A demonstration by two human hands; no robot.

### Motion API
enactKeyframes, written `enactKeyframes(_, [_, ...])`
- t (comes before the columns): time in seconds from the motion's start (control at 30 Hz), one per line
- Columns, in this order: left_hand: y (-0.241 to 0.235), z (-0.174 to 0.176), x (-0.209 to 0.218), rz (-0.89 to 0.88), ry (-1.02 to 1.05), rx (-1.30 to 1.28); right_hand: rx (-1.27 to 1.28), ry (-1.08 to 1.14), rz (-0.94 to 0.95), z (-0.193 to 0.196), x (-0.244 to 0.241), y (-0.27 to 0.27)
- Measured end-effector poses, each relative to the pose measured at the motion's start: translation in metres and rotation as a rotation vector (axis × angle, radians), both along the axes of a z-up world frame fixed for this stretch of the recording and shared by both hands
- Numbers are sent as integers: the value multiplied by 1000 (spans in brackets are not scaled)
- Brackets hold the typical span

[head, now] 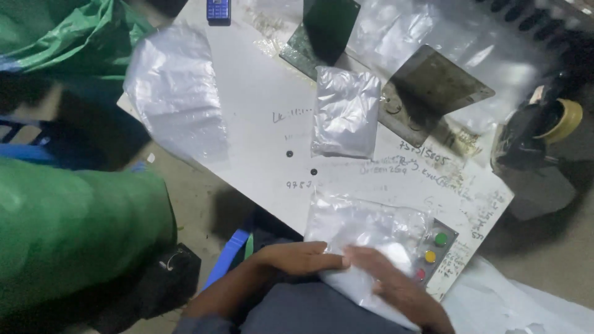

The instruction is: Folding and stacking plastic bags as they are produced by a packaging machine

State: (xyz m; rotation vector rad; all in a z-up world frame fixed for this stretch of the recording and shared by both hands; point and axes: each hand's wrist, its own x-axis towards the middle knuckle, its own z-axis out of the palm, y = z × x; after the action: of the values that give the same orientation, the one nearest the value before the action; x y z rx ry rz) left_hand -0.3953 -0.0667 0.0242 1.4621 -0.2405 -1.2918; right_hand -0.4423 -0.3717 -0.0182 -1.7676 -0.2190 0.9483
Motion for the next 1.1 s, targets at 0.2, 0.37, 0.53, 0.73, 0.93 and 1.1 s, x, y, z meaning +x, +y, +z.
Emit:
enactKeyframes(0.2, [17,-16,11,202,-948,-140,120,252,-30,-46,-13,12])
enactKeyframes(0.37, [-2,-38,10,232,-640,84,1105,316,-253,-86,5,-16])
enactKeyframes(0.53, [-38,-63,5,702,-1329,429,-57,332,-1142,36,26,63])
enactKeyframes(0.73, [-44,-3,15,888,-84,-154,-493,-1042,-265,-111,-25,-11])
enactKeyframes(0.93, [-55,-6,11,1173,11,-297,-404,-901,-290,-128,-37,-1])
enactKeyframes(1.1, [-62,-99,13,495,-925,322,-341,187,-1372,69,39,91])
